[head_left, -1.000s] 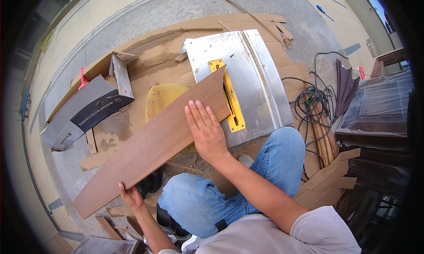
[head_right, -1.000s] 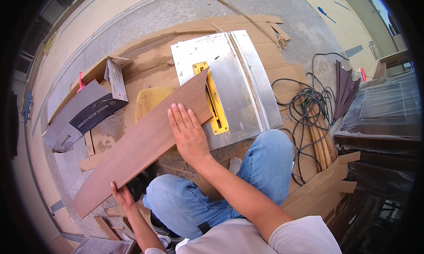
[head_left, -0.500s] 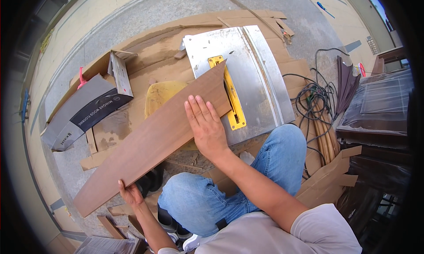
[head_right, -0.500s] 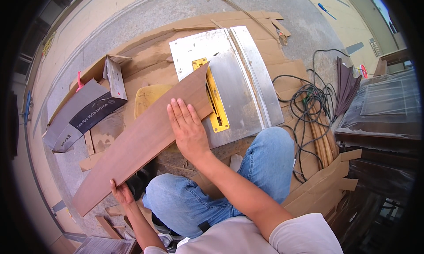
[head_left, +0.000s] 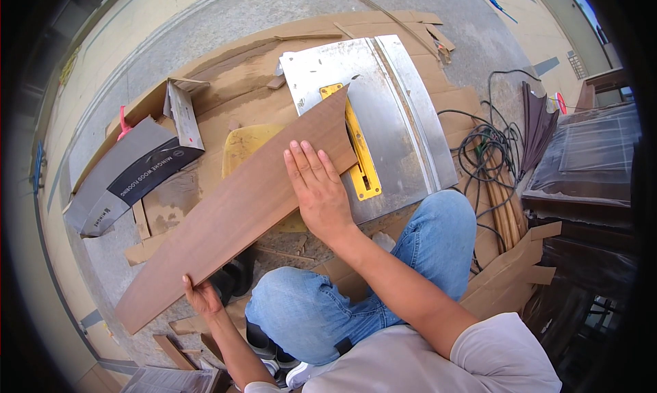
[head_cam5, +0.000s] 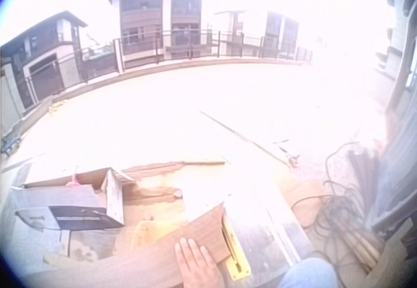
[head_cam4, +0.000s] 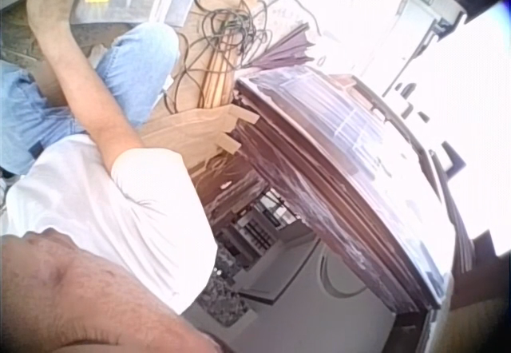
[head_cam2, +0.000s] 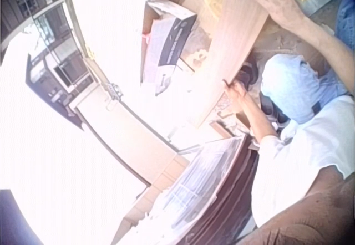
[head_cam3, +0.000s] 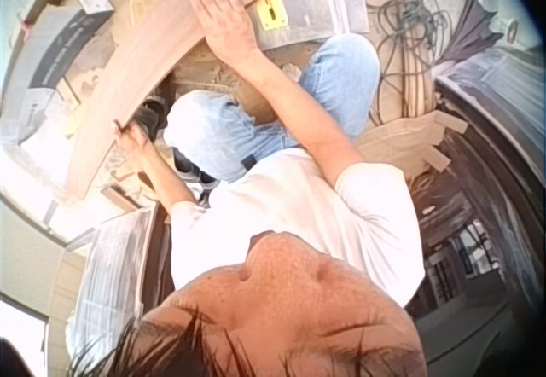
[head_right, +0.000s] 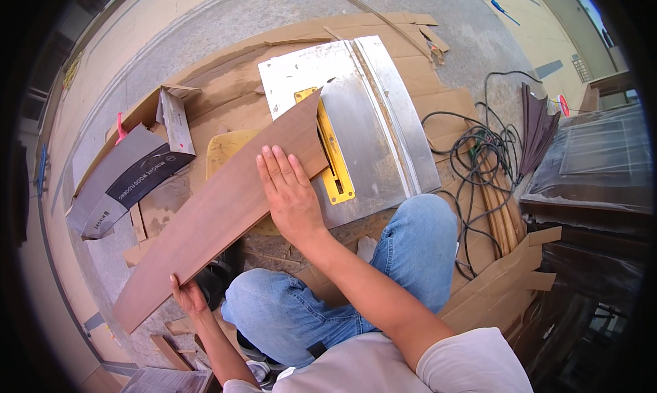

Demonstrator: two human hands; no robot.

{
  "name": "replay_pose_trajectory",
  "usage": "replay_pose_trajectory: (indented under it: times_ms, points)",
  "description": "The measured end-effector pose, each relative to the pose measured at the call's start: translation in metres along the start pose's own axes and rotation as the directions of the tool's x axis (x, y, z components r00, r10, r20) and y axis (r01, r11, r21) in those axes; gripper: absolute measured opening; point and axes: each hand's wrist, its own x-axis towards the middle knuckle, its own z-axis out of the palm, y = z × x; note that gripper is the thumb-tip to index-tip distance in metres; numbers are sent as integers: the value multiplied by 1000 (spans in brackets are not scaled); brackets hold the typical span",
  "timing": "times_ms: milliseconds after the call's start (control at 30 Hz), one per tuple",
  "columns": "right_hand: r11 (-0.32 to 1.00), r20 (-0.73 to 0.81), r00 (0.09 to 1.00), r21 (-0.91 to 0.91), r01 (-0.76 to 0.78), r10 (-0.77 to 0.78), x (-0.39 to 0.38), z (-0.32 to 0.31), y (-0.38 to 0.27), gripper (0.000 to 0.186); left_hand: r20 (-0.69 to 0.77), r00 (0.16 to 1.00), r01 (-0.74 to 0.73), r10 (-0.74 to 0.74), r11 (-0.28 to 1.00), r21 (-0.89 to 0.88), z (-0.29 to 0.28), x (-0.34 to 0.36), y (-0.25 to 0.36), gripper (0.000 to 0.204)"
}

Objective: The person measures and cuts wooden flooring planks using a table saw and then installs them onto a subfloor by hand and with a hammer and a pneumatic nail gun.

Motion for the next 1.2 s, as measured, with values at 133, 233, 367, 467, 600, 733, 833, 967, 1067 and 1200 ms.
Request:
replay_pose_trajectory:
  times_ms: [133, 233, 367, 467, 600, 733, 833, 967, 1067, 1200]
  points:
    - [1000, -13, 1000, 19, -12, 13, 2, 1, 0, 57, -6, 1000, -2, 2, 1000, 14, 0, 4, 0, 52]
    - [1000, -8, 1000, 13, -11, 11, 3, 1, 1, 58, -1, 1000, -8, 8, 1000, 29, 8, 3, -2, 46]
    - [1000, -8, 1000, 11, -23, 23, 5, 2, 2, 57, 30, 1000, 10, -10, 1000, 3, 16, 6, -4, 39]
    - [999, -8, 1000, -40, -1, 1, 8, 4, 3, 58, 4, 1000, -15, 15, 999, 30, 11, 12, -2, 48]
    - [1000, -11, 1000, -28, -5, 5, 8, 5, 4, 57, 17, 1000, -2, 1, 999, 34, 13, 13, -2, 47]
    - [999, -21, 1000, -41, -3, 2, 10, 7, 5, 57, 15, 1000, -8, 7, 999, 39, 13, 16, -2, 46]
    - [999, -20, 1000, -40, -4, 4, 12, 6, 5, 57, 5, 1000, -18, 18, 999, 43, 13, 18, -2, 45]
    - [999, -29, 1000, -38, -8, 7, 13, 7, 5, 57, 20, 1000, -2, 2, 1000, 28, 13, 20, -1, 43]
    - [999, -33, 999, -41, -6, 5, 13, 7, 6, 57, 24, 1000, -2, 1, 1000, 25, 12, 22, -2, 43]
    - [999, -27, 1000, -53, -3, 1, 14, 7, 6, 57, 20, 1000, -18, 17, 999, 34, 6, 26, 0, 43]
